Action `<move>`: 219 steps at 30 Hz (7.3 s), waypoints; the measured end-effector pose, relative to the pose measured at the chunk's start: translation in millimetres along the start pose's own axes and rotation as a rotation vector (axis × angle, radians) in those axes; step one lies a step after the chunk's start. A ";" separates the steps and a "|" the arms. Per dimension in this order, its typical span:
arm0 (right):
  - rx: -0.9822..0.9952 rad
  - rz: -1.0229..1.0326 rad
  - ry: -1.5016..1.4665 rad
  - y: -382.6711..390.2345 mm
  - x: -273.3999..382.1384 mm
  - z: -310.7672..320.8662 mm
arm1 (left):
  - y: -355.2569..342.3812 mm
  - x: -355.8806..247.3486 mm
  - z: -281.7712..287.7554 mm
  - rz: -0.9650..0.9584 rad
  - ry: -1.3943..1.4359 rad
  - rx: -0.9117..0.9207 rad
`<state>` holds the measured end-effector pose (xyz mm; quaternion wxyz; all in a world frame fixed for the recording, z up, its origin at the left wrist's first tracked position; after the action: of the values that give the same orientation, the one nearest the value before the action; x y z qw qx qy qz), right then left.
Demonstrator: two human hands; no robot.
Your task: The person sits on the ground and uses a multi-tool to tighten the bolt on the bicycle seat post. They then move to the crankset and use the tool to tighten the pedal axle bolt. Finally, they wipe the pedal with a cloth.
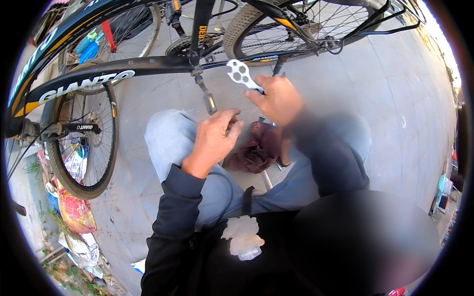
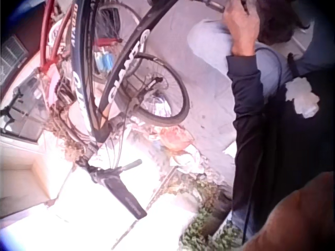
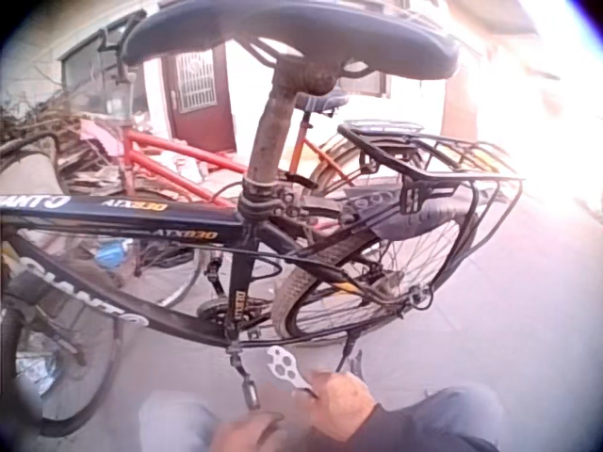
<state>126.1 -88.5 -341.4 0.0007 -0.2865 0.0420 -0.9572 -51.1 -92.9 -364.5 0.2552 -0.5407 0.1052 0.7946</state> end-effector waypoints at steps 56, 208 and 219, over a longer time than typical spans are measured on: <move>-0.404 -0.186 -0.996 -11.5 -40.7 -31.7 | 51.1 -28.1 178.3 0.016 -0.043 -0.848; 0.284 0.044 0.018 -136.5 -77.7 -186.3 | 2.1 123.5 134.0 0.702 0.171 -0.710; 0.152 0.123 0.030 -143.6 -80.1 -207.7 | 5.0 131.6 134.6 0.635 0.148 -0.771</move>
<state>82.4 73.2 -546.5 0.0803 -0.2681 -0.0133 -0.9599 -199.7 0.9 -432.3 -0.2254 -0.5920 -0.0189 0.7736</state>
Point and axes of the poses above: each hand's wrist, its own y-axis away from the middle knuckle, its own z-axis out of the back of the hand, x = y × z, the point moved 3 cm from there along -y, towards the middle knuckle, and after that the axes turned 11 degrees about y, right-handed, at the moved point
